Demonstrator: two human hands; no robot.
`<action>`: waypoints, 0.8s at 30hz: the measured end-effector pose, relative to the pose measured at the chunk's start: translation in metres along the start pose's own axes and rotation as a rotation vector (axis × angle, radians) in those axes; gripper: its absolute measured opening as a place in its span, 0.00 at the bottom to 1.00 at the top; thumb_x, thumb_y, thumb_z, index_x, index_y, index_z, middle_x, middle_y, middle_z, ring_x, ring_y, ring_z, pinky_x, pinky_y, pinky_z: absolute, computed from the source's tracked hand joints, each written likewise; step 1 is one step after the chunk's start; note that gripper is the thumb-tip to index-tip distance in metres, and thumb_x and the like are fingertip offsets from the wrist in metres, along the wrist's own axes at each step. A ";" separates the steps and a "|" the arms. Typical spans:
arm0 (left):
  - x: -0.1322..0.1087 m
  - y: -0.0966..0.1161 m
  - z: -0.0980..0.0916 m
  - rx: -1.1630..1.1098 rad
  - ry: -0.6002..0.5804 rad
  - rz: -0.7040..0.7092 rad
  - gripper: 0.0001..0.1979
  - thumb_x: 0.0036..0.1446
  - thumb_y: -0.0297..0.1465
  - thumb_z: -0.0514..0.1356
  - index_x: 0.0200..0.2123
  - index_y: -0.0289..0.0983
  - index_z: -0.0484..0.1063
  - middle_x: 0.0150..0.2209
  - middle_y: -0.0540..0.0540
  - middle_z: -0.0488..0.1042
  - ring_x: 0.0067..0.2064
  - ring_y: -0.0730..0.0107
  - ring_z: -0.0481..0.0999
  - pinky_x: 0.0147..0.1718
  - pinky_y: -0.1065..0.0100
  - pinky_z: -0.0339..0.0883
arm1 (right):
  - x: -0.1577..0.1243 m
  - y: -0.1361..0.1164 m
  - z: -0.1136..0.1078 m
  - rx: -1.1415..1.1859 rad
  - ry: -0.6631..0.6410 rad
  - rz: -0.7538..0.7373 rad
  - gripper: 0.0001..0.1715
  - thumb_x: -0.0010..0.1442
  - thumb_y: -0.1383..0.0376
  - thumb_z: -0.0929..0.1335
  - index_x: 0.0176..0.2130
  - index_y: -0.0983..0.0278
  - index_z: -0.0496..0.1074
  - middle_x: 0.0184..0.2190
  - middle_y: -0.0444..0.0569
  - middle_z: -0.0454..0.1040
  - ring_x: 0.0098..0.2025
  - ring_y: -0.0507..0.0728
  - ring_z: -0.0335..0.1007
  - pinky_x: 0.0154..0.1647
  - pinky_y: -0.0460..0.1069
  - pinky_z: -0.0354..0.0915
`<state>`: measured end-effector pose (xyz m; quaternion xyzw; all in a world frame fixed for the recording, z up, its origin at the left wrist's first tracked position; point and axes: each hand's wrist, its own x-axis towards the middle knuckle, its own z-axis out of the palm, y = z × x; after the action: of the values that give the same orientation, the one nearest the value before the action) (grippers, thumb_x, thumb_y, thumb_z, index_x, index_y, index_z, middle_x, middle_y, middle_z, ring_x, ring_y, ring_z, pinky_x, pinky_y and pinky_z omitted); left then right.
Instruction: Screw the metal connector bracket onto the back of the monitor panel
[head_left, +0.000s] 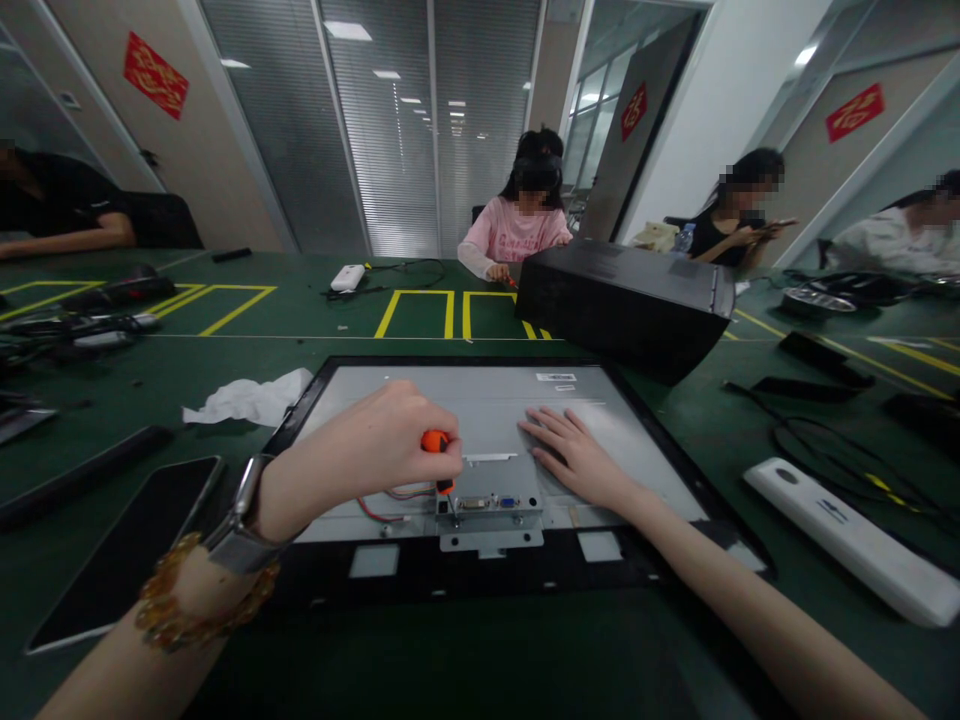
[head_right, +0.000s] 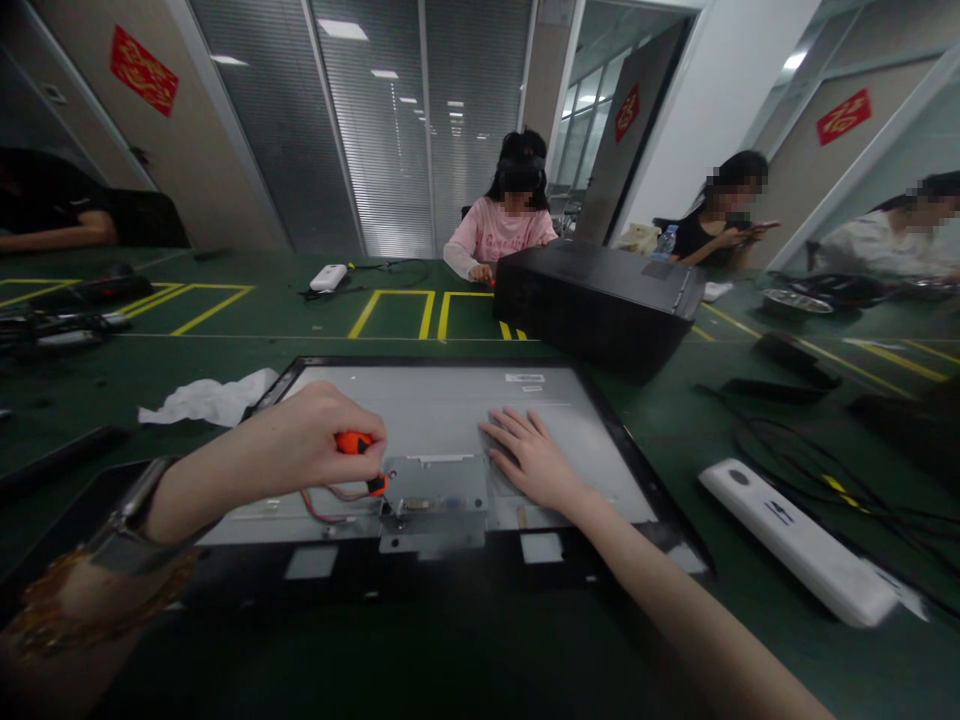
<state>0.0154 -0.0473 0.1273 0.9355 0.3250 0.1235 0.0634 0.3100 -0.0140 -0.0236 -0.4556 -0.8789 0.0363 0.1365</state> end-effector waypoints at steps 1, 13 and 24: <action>0.000 0.000 0.000 0.000 -0.001 0.001 0.11 0.53 0.27 0.55 0.19 0.37 0.70 0.15 0.55 0.62 0.19 0.78 0.59 0.23 0.72 0.55 | 0.000 0.000 0.000 0.000 0.001 0.001 0.26 0.68 0.56 0.57 0.63 0.55 0.57 0.65 0.49 0.58 0.67 0.62 0.49 0.65 0.66 0.46; -0.002 0.001 -0.002 -0.017 -0.017 -0.037 0.11 0.54 0.29 0.55 0.20 0.37 0.70 0.16 0.55 0.64 0.19 0.78 0.60 0.24 0.73 0.55 | 0.000 -0.003 -0.003 -0.003 -0.015 0.015 0.26 0.68 0.57 0.57 0.63 0.56 0.58 0.65 0.50 0.58 0.67 0.62 0.48 0.65 0.66 0.46; 0.000 0.003 0.001 0.028 -0.019 -0.041 0.12 0.52 0.28 0.54 0.18 0.37 0.67 0.15 0.55 0.59 0.19 0.77 0.54 0.23 0.71 0.50 | 0.001 -0.002 -0.001 -0.011 -0.015 0.011 0.26 0.68 0.57 0.57 0.63 0.57 0.58 0.65 0.50 0.58 0.67 0.62 0.49 0.65 0.66 0.46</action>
<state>0.0170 -0.0496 0.1265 0.9306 0.3451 0.1088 0.0556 0.3081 -0.0143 -0.0216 -0.4610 -0.8775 0.0355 0.1274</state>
